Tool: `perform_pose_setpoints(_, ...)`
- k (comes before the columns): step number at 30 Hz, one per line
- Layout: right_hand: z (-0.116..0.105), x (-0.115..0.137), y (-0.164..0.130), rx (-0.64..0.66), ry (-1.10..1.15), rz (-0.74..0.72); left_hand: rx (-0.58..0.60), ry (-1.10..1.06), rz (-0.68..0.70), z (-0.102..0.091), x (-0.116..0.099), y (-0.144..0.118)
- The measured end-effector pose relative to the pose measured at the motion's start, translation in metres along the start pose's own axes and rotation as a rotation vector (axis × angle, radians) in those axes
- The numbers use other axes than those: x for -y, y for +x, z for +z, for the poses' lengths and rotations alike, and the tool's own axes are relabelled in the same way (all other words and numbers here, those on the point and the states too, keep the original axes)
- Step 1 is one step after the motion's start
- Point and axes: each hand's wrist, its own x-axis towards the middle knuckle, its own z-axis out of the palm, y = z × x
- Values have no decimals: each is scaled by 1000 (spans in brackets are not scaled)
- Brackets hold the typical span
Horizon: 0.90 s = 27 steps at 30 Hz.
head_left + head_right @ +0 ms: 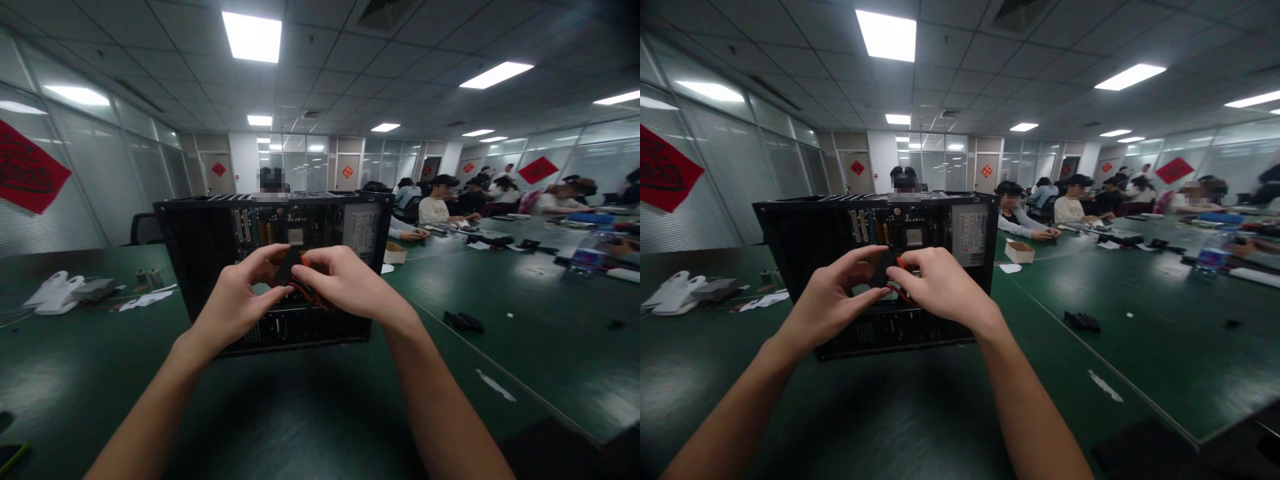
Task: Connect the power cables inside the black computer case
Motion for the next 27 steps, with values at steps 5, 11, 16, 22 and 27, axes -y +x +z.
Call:
perform_pose_setpoints(5, 5, 1, 2, 40, 38, 8, 14, 143, 27, -5, 0, -1)
perform_pose_setpoints(11, 11, 2, 1, 79, -7, -17, 65, 205, 44, -9, 3, -2)
perform_pose_setpoints(16, 16, 1, 1, 109, 20, -39, 85, 237, 47, -13, 4, -2)
perform_pose_setpoints(22, 20, -3, 4, 124, 20, -51, 94, 258, 51, -9, 6, -2)
perform_pose_setpoints(27, 21, -1, 5, 122, -3, -21, 83, 261, 71, -8, 5, -2)
